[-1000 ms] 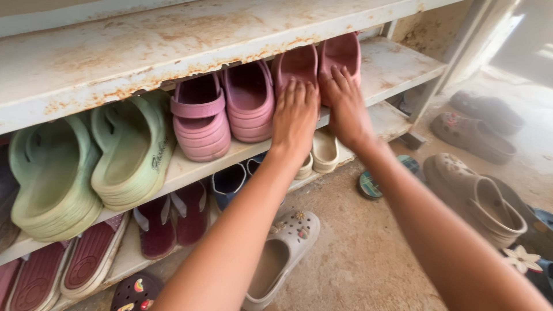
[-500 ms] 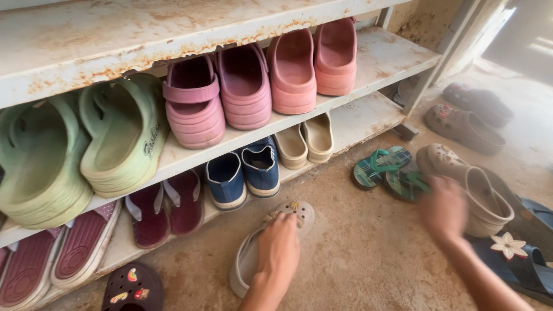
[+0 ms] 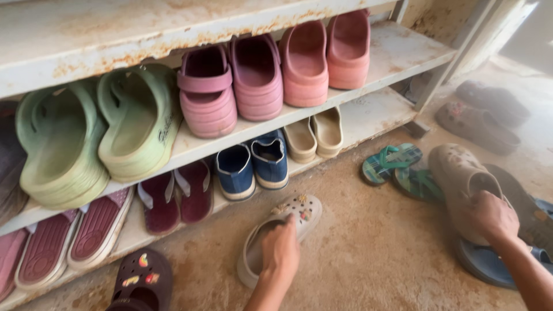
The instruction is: The person removes various shoes from a multi-tiered shoe rack and rearranges them neatly on the shelves. They handle pink slides, beige clogs, dark slides, green flip-flops, and purple clogs, placing each pair in an orderly fashion.
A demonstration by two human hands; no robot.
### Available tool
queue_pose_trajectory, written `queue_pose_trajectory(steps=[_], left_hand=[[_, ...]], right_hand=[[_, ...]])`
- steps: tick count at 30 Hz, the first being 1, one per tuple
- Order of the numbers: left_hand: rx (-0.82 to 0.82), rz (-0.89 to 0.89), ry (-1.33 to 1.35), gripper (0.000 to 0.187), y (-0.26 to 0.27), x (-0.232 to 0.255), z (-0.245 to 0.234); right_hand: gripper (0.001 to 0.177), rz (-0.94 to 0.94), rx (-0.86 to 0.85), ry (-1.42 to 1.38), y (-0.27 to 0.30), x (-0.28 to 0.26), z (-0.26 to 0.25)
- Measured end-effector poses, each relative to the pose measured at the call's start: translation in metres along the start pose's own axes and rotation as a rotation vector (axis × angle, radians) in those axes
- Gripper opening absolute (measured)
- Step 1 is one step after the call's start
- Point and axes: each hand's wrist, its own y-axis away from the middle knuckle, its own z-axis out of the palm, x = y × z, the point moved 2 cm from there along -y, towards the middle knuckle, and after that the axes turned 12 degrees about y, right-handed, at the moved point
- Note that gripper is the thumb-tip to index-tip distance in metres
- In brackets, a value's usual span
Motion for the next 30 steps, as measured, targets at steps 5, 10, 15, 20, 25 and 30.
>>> queue_pose_trajectory(steps=[5,10,15,20,25,30], left_hand=[[0.128,0.049,0.02,0.039,0.0,0.007,-0.006],[0.215,-0.017,0.136,0.047,0.003,0.029,-0.006],[0.166,-0.095,0.199,0.06,0.007,0.042,0.008],[0.127,-0.013,0.174,0.081,0.018,0.029,0.02],[-0.027,-0.068,0.231,0.096,0.026,0.019,0.029],[-0.01,-0.024,0.178,0.106,0.031,0.02,0.028]], right_hand=[[0.05,0.077,-0.244,-0.337,0.043,-0.041,-0.031],[0.038,-0.145,-0.291,-0.311,0.118,-0.1,-0.047],[0.039,-0.47,-0.393,-0.386,0.198,-0.163,-0.035],[0.037,-0.549,-0.414,-0.605,0.225,-0.192,-0.027],[0.049,-0.472,-0.413,-0.586,0.227,-0.201,-0.025],[0.044,-0.445,-0.335,-0.56,0.226,-0.208,-0.021]])
